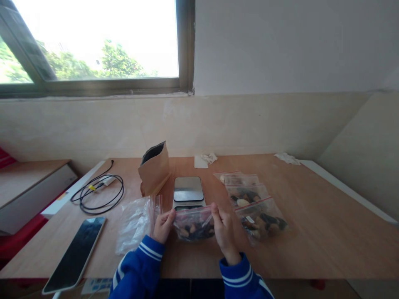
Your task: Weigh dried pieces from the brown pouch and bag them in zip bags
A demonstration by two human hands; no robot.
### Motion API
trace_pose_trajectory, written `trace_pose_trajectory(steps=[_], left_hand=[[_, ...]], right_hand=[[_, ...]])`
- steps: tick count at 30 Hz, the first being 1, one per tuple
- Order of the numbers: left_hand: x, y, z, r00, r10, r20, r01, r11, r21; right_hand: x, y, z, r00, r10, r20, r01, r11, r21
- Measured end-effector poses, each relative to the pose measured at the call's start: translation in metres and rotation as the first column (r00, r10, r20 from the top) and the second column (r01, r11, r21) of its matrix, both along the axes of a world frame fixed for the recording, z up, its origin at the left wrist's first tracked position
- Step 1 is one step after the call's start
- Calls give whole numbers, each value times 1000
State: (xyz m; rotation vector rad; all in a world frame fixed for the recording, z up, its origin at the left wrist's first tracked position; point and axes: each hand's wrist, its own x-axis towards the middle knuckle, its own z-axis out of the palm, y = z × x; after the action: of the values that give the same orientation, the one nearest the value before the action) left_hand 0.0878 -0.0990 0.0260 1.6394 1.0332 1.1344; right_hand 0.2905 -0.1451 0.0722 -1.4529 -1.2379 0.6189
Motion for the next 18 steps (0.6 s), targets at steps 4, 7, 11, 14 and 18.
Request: trace_pose_trajectory(steps=[4,7,11,14,18], left_hand=[[3,0,0,987,-6,-158,43,972,230],[4,-4,9,976,-3,-220,74,946,317],[1,-13,23,974,170,-152,-102,922,373],[-5,-17,30,924,382,-26,-336,843,420],[-20,-16,31,814,576,79,-551,720,422]], right_hand=[[18,13,18,979,-13,204,-6,996,92],[45,30,26,947,-159,277,134,985,109],[85,66,33,855,-373,361,326,927,185],[104,101,30,776,-396,491,358,917,174],[115,144,10,757,-388,526,413,908,75]])
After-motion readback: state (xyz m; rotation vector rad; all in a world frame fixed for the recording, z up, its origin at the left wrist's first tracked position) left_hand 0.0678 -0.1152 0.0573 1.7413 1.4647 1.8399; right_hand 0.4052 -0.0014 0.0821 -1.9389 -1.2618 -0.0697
